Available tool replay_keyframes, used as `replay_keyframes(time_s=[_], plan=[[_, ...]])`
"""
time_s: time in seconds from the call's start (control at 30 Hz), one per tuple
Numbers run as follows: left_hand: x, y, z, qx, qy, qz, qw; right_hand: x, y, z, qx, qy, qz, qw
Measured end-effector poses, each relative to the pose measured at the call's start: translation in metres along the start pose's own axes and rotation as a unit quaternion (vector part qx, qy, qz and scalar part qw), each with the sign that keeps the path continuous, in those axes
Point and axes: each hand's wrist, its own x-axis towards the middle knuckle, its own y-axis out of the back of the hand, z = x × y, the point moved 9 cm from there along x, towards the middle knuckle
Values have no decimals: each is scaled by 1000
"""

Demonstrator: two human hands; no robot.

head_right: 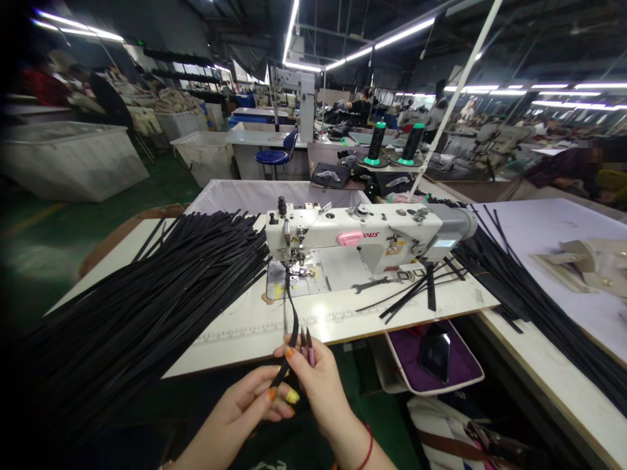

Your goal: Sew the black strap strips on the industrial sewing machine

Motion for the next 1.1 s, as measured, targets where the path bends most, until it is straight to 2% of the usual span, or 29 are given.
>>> replay_keyframes(time_s=[0.07, 0.17, 0.23, 0.3, 0.33, 0.4, 0.5, 0.57, 0.73, 0.8, 1.0, 1.1], plan=[[6, 5, 4, 43, -31, 12, 999, 4, -3, -6, 18, 5, -3, 1000], [17, 25, 16, 81, -82, 42, 992, 10, -5, -19, -4, 36, -12, 999], [29, 44, 18, 69, -76, 81, 991, 12, -8, -26, -27, 56, -32, 998], [45, 55, 18, 17, -47, 106, 993, 12, -11, -28, -41, 58, -61, 996], [54, 55, 18, -26, -35, 104, 994, 12, -12, -27, -45, 56, -73, 995], [75, 44, 21, -132, -24, 68, 989, 10, -8, -21, -50, 45, -76, 995], [104, 21, 26, -269, -19, 4, 963, 6, 12, -5, -59, 17, -36, 997], [118, 12, 22, -320, -12, -13, 947, 2, 29, 5, -68, 7, -6, 998], [139, 16, 0, -364, 3, 15, 931, -10, 73, 17, -160, 17, 79, 984], [142, 18, -4, -368, 10, 19, 930, -13, 85, 17, -205, 17, 102, 973], [148, 28, 0, -378, -1, 31, 925, -10, 96, 17, -236, 21, 144, 961], [151, 33, -4, -374, 13, 50, 926, -11, 97, 17, -265, 20, 157, 951]])
